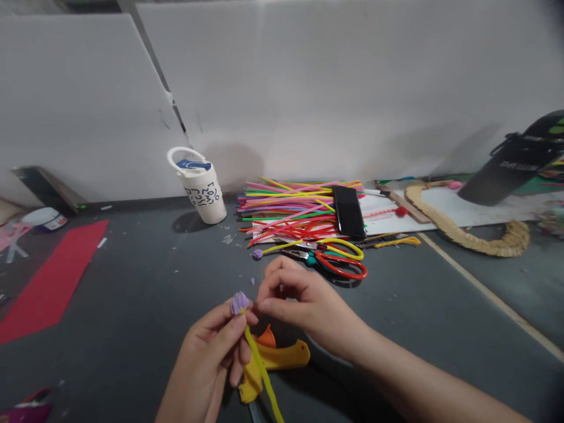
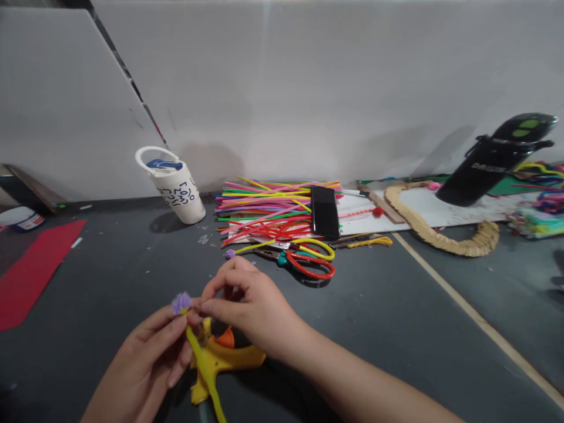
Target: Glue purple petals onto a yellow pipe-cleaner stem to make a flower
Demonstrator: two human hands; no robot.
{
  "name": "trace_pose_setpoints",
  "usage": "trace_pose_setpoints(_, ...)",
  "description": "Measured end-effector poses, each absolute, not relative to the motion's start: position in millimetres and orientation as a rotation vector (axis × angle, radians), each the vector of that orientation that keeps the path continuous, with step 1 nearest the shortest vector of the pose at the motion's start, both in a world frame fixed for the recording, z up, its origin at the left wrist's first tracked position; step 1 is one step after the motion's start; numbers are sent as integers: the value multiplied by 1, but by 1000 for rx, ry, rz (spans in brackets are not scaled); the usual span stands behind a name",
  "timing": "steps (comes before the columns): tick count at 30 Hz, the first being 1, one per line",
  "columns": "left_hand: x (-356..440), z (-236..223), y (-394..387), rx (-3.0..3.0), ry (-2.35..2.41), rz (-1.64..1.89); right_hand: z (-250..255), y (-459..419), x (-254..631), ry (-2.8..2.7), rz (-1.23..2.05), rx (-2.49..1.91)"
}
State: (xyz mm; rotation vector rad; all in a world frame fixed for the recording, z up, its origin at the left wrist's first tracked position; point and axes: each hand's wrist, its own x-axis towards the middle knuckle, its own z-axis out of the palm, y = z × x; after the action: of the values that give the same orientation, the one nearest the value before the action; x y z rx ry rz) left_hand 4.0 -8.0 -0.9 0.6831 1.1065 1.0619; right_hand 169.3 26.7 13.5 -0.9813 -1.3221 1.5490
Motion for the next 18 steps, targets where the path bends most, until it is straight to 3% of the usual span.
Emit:
trace_pose_setpoints(9, 8, 4, -9, 596, 1040, 1062, 3, 16, 157, -881, 1958, -722)
trace_pose_setpoints(13, 8, 4, -8, 593, 1043, 1050, 2, 16, 156, -886, 1928, -754)
trace_pose_setpoints(18, 6, 3, -8, 605, 1062, 1072, 5, 24, 163, -1075, 1667, -895)
